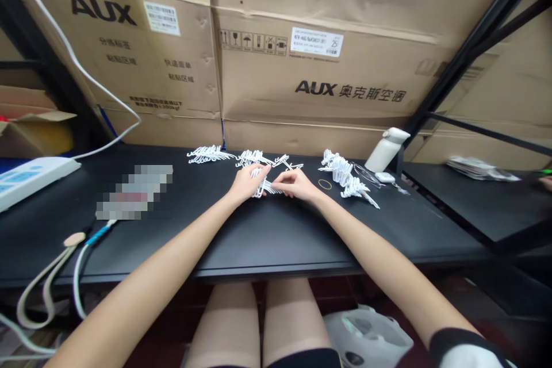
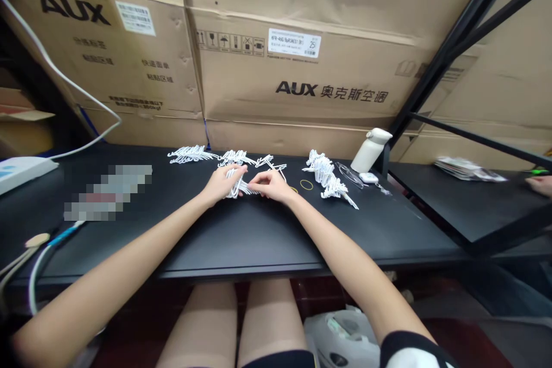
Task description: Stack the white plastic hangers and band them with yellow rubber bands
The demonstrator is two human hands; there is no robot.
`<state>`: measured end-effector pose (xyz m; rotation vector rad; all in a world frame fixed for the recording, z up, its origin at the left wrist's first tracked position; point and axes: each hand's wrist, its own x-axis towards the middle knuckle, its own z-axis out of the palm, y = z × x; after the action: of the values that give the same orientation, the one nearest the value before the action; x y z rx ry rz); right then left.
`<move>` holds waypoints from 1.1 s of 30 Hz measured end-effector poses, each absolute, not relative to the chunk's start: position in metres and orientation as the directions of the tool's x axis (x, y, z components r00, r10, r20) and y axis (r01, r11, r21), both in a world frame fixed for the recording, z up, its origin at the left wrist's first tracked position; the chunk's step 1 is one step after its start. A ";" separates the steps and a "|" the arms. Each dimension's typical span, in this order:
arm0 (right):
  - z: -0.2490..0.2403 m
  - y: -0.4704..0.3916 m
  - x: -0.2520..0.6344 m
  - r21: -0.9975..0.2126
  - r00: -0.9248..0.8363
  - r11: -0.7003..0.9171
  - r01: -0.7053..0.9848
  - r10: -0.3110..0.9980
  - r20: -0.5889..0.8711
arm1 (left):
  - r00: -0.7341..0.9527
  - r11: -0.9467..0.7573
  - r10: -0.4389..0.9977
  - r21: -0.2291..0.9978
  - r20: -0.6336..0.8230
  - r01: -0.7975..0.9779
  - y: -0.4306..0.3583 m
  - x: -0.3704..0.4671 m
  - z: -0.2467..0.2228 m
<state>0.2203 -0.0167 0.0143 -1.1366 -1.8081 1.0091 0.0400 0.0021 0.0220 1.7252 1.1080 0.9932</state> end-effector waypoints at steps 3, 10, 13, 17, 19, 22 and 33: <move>0.011 -0.016 0.219 -0.909 -0.338 0.284 0.305 0.925 0.175 | 0.337 -0.209 0.934 0.946 0.117 0.249 0.002 0.040 0.022; 0.010 -0.016 0.218 -0.884 -0.348 0.336 0.325 0.912 0.218 | 0.366 -0.094 0.930 0.975 0.014 0.201 0.005 0.040 0.023; 0.010 -0.017 0.217 -0.845 -0.352 0.400 0.354 0.894 0.275 | 0.357 -0.138 0.933 0.959 0.042 0.248 0.005 0.039 0.023; 0.010 -0.015 0.218 -0.840 -0.368 0.405 0.362 0.890 0.270 | 0.352 -0.188 0.932 0.944 0.085 0.270 0.006 0.039 0.021; 0.011 -0.011 0.224 -0.850 -0.306 0.371 0.374 0.915 0.265 | 0.348 -0.183 0.933 0.950 0.087 0.254 0.007 0.039 0.021; 0.012 -0.001 0.242 -0.848 0.000 0.317 0.425 0.937 0.350 | 0.335 -0.155 0.939 0.965 0.077 0.211 0.007 0.039 0.021; -0.013 0.023 0.281 -0.578 0.159 0.105 0.810 0.908 0.388 | 0.323 -0.060 0.946 0.987 0.008 0.150 0.008 0.039 0.021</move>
<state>0.2808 0.0234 -0.0129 -1.7079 -1.6553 0.1704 0.0390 0.0085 0.0207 1.4865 1.0554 0.9073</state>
